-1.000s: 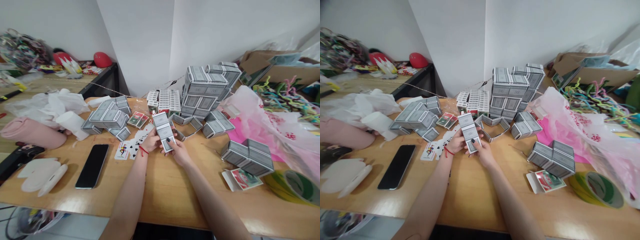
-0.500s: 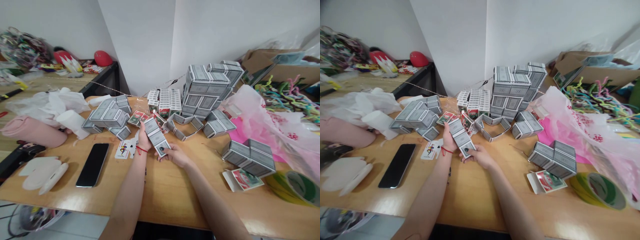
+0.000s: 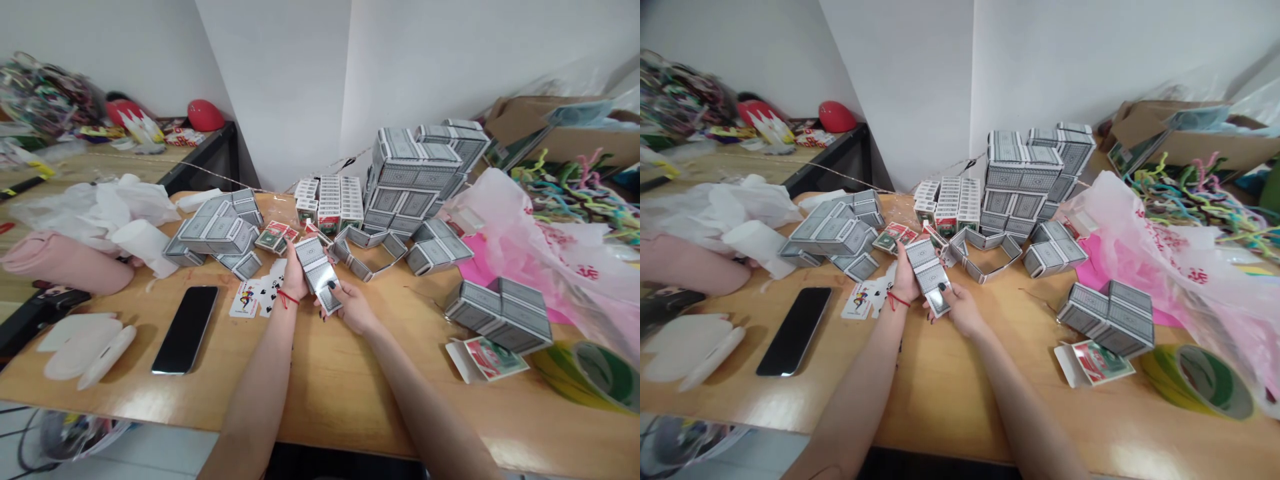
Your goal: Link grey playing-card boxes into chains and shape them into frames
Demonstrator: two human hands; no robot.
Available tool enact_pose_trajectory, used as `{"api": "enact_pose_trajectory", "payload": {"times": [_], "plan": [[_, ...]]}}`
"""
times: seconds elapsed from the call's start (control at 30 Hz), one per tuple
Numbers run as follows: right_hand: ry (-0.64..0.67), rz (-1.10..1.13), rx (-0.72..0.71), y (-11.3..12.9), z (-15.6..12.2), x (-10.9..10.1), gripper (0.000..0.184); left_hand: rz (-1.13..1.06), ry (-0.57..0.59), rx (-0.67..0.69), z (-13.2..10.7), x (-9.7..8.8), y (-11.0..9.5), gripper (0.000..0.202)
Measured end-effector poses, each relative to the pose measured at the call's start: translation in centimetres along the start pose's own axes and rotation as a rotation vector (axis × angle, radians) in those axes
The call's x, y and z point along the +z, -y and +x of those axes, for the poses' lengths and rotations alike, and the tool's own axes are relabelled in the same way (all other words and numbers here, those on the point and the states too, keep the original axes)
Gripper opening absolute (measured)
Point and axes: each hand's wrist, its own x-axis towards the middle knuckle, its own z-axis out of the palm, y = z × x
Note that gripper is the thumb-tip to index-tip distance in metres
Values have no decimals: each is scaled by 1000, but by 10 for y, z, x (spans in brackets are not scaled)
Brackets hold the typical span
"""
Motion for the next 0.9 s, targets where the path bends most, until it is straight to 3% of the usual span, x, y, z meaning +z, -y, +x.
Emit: {"api": "enact_pose_trajectory", "payload": {"times": [0.27, 0.5, 0.63, 0.9], "plan": [[-107, -105, -41, -2, -1, 1, 33, -22, 41, 29, 3, -1, 10, 61], [-120, -89, -31, -4, 0, -3, 32, -26, 51, 76, 2, 2, 17, 59], [-49, -17, 3, 0, 0, -3, 32, -20, 1, 76, 3, 1, 15, 59], [185, 74, 241, 7, -7, -5, 30, -56, -65, 116, 1, -3, 1, 63]]}}
